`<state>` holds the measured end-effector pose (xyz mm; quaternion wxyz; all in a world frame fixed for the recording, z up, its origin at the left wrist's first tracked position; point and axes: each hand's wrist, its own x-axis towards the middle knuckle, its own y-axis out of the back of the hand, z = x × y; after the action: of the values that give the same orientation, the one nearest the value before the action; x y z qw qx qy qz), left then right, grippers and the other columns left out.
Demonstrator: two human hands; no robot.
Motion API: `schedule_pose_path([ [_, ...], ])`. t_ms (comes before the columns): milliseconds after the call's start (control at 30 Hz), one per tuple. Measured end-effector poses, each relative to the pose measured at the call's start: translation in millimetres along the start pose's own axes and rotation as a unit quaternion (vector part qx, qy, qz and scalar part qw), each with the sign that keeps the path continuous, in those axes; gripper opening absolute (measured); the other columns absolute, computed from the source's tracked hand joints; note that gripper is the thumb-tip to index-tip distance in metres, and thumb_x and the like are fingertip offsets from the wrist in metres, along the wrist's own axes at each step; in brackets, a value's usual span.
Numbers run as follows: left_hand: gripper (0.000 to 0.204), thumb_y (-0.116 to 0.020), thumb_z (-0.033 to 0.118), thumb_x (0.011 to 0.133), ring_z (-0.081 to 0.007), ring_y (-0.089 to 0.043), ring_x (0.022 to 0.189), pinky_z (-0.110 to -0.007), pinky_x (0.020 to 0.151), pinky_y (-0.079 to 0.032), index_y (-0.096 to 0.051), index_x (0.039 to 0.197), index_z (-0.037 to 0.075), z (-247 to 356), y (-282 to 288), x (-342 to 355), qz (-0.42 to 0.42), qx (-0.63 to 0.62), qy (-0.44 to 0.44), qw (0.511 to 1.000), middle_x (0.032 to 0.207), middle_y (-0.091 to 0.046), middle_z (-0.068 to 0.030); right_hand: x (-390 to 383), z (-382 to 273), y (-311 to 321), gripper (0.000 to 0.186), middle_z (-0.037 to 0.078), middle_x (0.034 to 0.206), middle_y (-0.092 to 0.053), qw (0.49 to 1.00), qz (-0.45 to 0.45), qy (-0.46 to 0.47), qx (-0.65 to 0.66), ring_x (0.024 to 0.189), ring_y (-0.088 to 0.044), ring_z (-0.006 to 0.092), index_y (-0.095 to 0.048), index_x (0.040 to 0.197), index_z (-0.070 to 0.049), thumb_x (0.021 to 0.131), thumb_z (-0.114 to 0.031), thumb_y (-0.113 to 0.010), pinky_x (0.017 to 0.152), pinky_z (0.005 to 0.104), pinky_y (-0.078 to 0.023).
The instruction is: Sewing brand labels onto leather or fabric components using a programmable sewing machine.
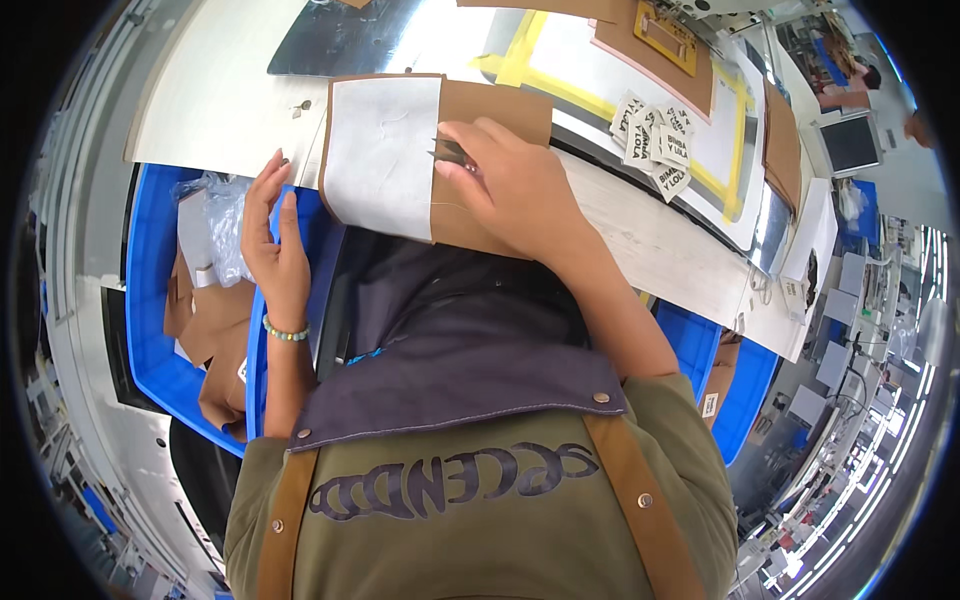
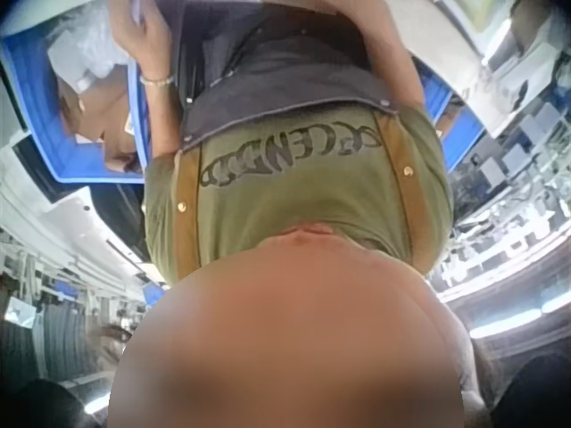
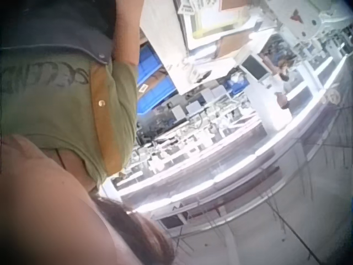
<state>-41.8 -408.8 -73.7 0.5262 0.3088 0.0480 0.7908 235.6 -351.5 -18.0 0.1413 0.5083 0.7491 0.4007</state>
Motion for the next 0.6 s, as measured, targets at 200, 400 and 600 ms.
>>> schedule_pose_path([
  [200, 0.040, -0.069, 0.006, 0.095, -0.0399, -0.052, 0.142, -0.049, 0.116, -0.041, -0.068, 0.135, 0.005, 22, -26, -13, -0.083, 0.094, -0.112, 0.986, 0.146, -0.064, -0.0127, 14, 8, -14, 0.030, 0.011, 0.098, -0.065, 0.998, 0.027, 0.024, -0.059, 0.079, -0.069, 0.0310, -0.068, 0.124, -0.005, 0.098, -0.021, -0.069, 0.067, 0.0404, -0.055],
  [400, 0.040, -0.068, 0.014, 0.099, -0.0362, -0.043, 0.151, -0.052, 0.123, -0.030, -0.068, 0.139, 0.009, 22, -46, -20, -0.176, 0.166, -0.150, 0.959, 0.156, -0.058, -0.0098, 7, -3, -35, 0.028, 0.009, 0.105, -0.065, 0.991, 0.022, 0.026, -0.132, 0.088, -0.070, 0.0289, -0.070, 0.120, -0.005, 0.095, -0.018, -0.071, 0.072, 0.0406, -0.057],
  [600, 0.031, -0.069, 0.012, 0.094, -0.0367, -0.042, 0.153, -0.053, 0.125, -0.026, -0.070, 0.124, 0.007, 8, -24, -19, -0.204, 0.156, -0.164, 0.952, 0.151, -0.062, -0.0093, 23, 13, -25, 0.030, 0.007, 0.105, -0.065, 0.982, -0.013, 0.133, -0.135, 0.088, -0.070, 0.0286, -0.070, 0.120, -0.008, 0.092, -0.018, -0.074, 0.072, 0.0392, -0.058],
])
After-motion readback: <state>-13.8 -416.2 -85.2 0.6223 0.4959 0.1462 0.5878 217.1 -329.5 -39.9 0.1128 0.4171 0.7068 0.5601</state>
